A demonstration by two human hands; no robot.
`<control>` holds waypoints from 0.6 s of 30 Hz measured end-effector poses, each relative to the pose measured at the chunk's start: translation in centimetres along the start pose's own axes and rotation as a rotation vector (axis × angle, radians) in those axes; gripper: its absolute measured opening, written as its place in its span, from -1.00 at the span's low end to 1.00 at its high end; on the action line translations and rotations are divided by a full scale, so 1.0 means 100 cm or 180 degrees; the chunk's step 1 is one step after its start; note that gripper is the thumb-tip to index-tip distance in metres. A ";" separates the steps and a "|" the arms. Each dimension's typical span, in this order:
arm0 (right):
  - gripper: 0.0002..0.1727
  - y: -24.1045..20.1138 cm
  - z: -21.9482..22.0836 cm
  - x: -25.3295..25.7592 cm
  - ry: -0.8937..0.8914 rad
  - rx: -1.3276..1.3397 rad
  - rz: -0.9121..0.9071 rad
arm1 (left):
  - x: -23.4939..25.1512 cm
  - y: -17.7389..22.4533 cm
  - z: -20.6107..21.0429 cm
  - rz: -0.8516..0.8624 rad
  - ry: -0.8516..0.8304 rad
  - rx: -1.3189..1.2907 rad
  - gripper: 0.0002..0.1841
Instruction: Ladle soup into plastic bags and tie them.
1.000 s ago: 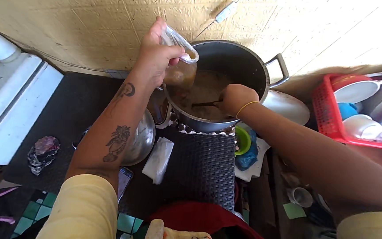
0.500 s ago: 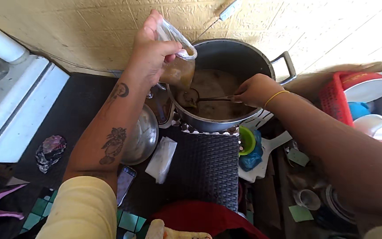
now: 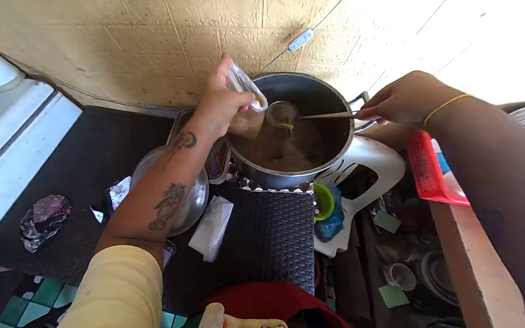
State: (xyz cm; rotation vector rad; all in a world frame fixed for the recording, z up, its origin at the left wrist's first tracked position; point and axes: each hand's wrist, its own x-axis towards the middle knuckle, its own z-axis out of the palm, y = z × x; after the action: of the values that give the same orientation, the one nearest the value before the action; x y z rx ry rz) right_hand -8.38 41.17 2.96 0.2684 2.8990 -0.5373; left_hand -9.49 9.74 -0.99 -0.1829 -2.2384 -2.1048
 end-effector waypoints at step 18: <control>-0.69 -0.025 -0.047 -0.071 0.0609 -0.0165 -0.0321 | 0.003 -0.063 0.121 -0.0101 0.0734 -0.0459 0.30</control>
State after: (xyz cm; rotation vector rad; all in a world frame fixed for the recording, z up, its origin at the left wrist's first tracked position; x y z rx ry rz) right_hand -2.74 39.62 9.57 0.1754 3.1206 -0.4753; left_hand -10.20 21.45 -7.98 0.0855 -1.9752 -2.1776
